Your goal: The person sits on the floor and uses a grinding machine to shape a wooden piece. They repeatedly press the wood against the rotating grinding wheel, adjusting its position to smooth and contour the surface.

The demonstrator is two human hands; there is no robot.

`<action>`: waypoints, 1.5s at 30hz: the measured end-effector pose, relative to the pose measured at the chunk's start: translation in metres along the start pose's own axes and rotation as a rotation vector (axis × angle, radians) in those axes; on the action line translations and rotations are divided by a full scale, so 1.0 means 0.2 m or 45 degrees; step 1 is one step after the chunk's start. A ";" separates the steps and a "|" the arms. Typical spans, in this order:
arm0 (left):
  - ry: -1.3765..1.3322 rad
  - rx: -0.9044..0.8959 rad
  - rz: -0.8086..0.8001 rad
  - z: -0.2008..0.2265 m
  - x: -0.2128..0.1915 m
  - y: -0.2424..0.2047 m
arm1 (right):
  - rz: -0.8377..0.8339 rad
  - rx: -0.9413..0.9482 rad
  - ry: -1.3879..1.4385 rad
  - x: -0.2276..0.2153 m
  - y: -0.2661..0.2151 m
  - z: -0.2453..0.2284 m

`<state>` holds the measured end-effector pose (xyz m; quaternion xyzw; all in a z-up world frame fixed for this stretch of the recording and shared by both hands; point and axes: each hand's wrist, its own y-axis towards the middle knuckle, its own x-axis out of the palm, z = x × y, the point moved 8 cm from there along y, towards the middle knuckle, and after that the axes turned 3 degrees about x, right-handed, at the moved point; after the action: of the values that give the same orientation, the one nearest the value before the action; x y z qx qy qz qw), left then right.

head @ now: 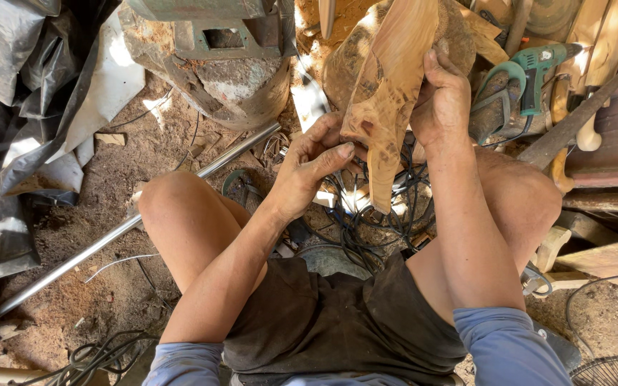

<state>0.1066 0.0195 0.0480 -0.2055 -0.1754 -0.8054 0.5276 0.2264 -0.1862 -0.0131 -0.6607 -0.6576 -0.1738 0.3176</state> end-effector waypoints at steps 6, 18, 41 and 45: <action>0.055 0.000 0.040 -0.03 -0.02 0.00 | -0.024 -0.003 -0.006 0.00 -0.02 0.00; 0.222 -0.090 0.172 -0.09 -0.07 0.02 | -0.071 -0.078 0.004 0.05 -0.04 -0.04; 0.112 -0.071 0.217 -0.14 -0.10 0.03 | -0.284 -0.214 -0.025 0.07 -0.06 -0.09; 0.185 -0.099 0.224 -0.14 -0.11 0.03 | -0.268 -0.226 -0.054 0.06 -0.06 -0.09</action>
<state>0.1156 0.0202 0.0124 -0.1815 -0.0865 -0.7750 0.5991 0.2198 -0.1892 0.0106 -0.6170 -0.7119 -0.2497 0.2240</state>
